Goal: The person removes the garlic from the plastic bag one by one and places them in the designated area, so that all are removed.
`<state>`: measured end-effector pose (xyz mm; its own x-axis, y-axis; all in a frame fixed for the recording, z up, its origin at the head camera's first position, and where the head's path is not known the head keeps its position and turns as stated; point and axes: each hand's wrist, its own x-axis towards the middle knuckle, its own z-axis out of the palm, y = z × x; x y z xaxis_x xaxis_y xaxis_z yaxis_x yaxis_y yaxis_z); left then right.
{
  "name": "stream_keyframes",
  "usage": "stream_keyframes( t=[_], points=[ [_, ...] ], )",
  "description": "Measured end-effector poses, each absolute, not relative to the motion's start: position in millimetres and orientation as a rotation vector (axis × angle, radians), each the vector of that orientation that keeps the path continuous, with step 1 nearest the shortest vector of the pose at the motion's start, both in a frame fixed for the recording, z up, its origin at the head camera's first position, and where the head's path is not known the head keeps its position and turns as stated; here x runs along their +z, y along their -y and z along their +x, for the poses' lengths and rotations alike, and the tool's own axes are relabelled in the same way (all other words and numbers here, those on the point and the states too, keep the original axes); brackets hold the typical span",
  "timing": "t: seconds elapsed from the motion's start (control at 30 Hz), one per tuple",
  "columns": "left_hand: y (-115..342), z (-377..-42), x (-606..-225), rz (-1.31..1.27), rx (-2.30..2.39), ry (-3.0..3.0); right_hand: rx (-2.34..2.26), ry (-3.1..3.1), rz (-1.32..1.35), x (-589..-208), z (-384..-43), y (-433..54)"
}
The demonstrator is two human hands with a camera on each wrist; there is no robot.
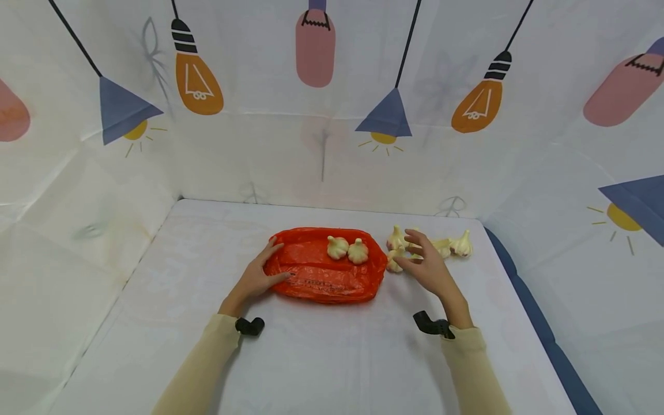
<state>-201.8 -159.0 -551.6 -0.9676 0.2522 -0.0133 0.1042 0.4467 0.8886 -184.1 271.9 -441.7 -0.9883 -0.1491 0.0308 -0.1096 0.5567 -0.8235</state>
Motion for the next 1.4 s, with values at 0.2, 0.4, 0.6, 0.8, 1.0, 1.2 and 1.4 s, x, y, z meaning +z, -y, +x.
stream_keyframes(
  t=[0.2,0.4,0.6,0.8,1.0,1.2,1.4],
  points=[
    [159.0,-201.9,-552.1,0.308,1.554,-2.544,-1.491,-2.722,-0.270,-440.6,-190.1,-261.3],
    [159.1,-201.9,-553.3,0.311,1.558,-2.544,-1.528,-2.686,-0.329,-435.6,-190.7,-248.3],
    [158.8,-201.8,-553.1,0.311,1.554,-2.548,-1.511,-2.641,-0.320,-434.3,-191.2,-234.8],
    [157.9,-201.8,-552.5,0.312,1.552,-2.551,-1.506,-2.642,-0.351,-430.5,-193.5,-227.2],
    [158.0,-201.7,-551.8,0.311,1.562,-2.545,-1.536,-2.638,-0.380,-422.8,-197.4,-222.0],
    [158.3,-201.8,-552.7,0.315,1.570,-2.540,-1.544,-2.607,-0.431,-420.4,-199.6,-213.1],
    [158.7,-202.3,-553.2,0.323,1.581,-2.535,-1.538,-2.564,-0.409,-424.3,-202.8,-204.8]
  ],
)
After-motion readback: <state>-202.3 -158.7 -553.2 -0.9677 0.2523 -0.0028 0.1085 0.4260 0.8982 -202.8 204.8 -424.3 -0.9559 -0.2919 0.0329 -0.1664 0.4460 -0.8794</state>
